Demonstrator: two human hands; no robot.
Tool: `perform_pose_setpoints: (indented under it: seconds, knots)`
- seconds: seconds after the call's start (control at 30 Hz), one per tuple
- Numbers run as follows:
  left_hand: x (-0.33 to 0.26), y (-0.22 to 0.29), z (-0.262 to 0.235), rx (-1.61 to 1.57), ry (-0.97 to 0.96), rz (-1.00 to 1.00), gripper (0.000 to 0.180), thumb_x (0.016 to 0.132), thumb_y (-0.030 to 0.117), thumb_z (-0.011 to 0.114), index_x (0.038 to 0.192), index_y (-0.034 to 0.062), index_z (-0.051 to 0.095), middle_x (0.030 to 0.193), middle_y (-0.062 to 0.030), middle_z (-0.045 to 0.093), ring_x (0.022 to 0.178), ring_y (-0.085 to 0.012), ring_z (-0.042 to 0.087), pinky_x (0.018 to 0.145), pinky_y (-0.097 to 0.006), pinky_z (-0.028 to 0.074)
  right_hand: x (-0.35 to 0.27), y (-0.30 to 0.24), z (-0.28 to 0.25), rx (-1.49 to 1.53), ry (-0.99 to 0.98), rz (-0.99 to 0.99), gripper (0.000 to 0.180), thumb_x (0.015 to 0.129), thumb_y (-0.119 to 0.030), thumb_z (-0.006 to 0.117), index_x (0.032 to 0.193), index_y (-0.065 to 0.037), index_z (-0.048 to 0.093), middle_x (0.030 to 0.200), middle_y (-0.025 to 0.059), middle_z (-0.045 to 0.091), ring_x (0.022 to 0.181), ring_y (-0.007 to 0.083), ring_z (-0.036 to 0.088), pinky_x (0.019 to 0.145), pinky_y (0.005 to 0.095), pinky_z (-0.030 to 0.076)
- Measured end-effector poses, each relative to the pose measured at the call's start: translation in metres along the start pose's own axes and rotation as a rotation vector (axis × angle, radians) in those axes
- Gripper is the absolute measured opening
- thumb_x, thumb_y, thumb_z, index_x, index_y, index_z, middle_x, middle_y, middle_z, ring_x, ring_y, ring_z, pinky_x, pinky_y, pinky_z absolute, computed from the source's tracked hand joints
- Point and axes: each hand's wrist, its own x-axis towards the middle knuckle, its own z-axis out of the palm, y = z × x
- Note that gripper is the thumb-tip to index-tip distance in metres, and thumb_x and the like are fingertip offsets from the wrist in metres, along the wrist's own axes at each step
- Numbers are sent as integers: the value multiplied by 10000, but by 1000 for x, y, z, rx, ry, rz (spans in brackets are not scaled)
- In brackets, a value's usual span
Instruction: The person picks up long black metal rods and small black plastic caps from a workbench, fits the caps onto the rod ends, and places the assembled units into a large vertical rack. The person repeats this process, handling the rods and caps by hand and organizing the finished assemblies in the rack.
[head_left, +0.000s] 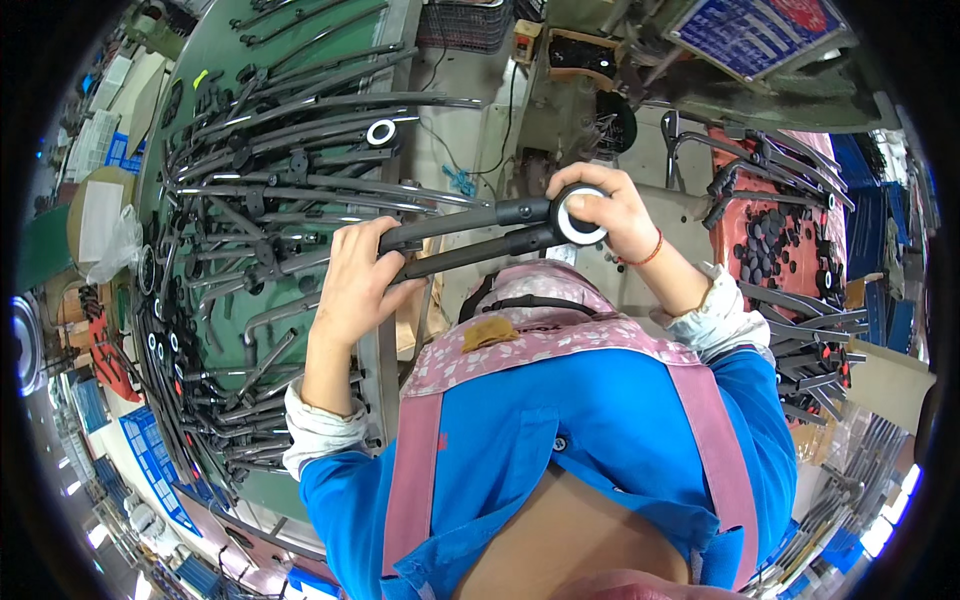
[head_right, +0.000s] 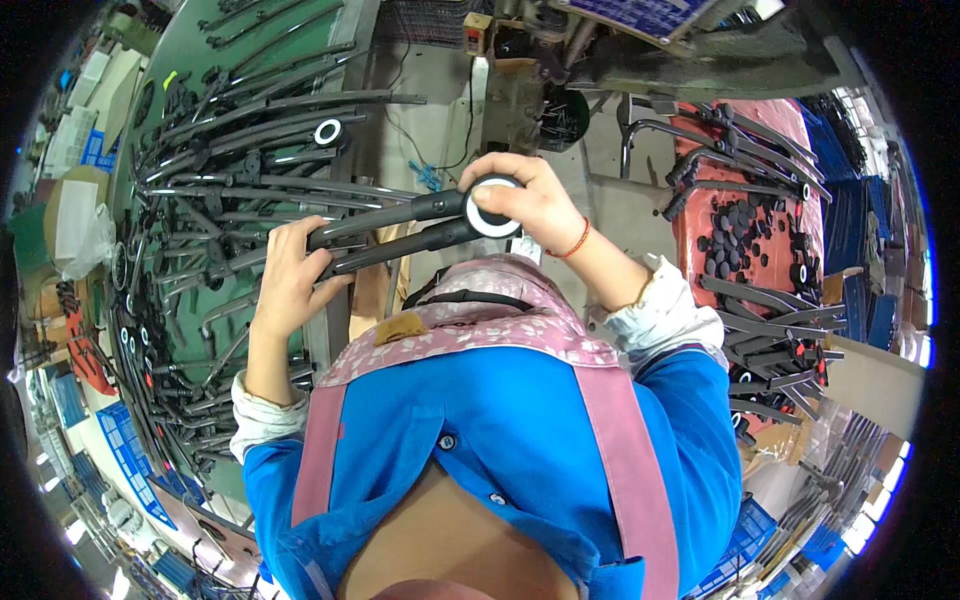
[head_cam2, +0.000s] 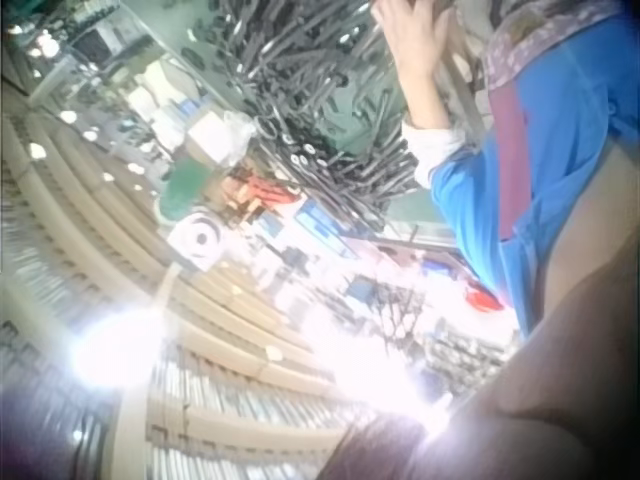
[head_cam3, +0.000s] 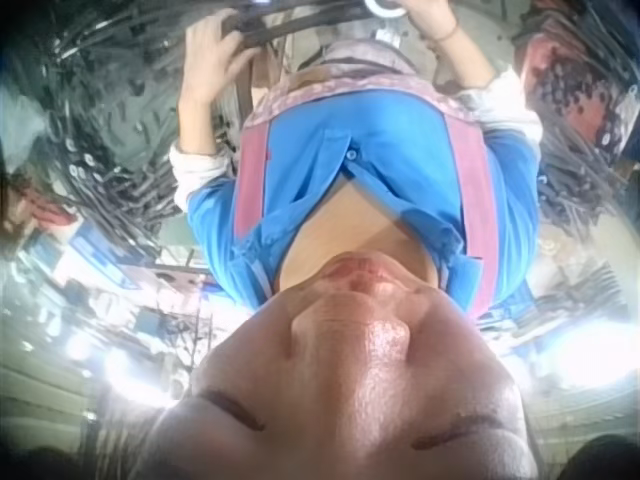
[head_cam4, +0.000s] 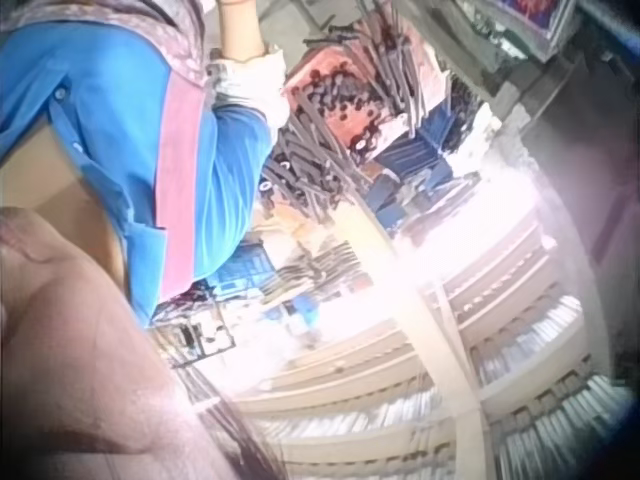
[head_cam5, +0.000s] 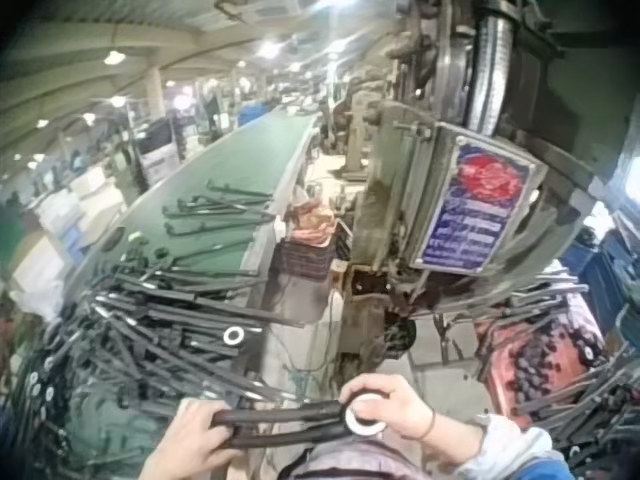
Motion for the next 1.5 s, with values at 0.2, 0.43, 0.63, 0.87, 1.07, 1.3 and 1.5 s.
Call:
perform_pose_setpoints:
  seconds: [0.2, 0.43, 0.63, 0.87, 1.07, 1.3, 1.5]
  knots:
    - [56, 21, -9, 126, -28, 102, 300, 683, 235, 781, 810, 12, 626, 1175, -180, 530, 1064, -333, 506, 896, -424, 390, -3, 6, -49, -205, 103, -80, 367, 884, -284, 650, 1146, -30, 617, 918, 30, 632, 836, 81, 563, 773, 252, 478]
    - [128, 27, 9, 108, -26, 193, 301, 715, 264, 768, 788, 4, 634, 1116, -171, 540, 1011, -322, 506, 846, -402, 405, 1, 10, -100, -186, 420, -138, 280, 889, -274, 664, 1035, -35, 670, 869, 8, 639, 734, 71, 589, 587, 218, 494]
    - [165, 13, 18, 97, -12, 209, 290, 746, 245, 744, 740, -8, 603, 1140, -186, 536, 1016, -347, 511, 860, -428, 410, 35, 59, -153, -880, 583, -606, 219, 954, -176, 560, 1102, -32, 633, 1022, 74, 637, 781, 123, 623, 583, 265, 511]
    - [176, 6, 16, 94, -34, 154, 284, 771, 249, 728, 756, -13, 617, 1153, -184, 537, 1027, -348, 510, 867, -422, 412, 78, 96, -187, -617, 584, -364, 225, 962, -183, 541, 1115, -40, 623, 1021, 71, 636, 773, 130, 623, 575, 275, 508]
    - [173, -2, 28, 31, -123, 128, 279, 786, 244, 716, 775, -22, 632, 1160, -188, 532, 1039, -353, 509, 881, -414, 413, 83, 106, -190, -579, 575, -344, 230, 969, -189, 525, 1126, -48, 614, 1020, 68, 635, 766, 136, 623, 568, 283, 506]
    - [179, 1, 22, 57, -94, 135, 277, 787, 239, 713, 794, -27, 639, 1158, -192, 535, 1043, -350, 512, 876, -418, 417, 90, 113, -197, -564, 591, -335, 236, 977, -197, 506, 1139, -57, 605, 1019, 65, 634, 759, 143, 623, 560, 293, 504]
    - [184, -9, 36, 56, -99, 135, 301, 804, 275, 705, 800, -21, 653, 1137, -179, 548, 1030, -345, 517, 879, -418, 417, 102, 116, -195, -549, 594, -331, 242, 983, -203, 489, 1150, -64, 596, 1018, 62, 633, 752, 149, 623, 553, 301, 502]
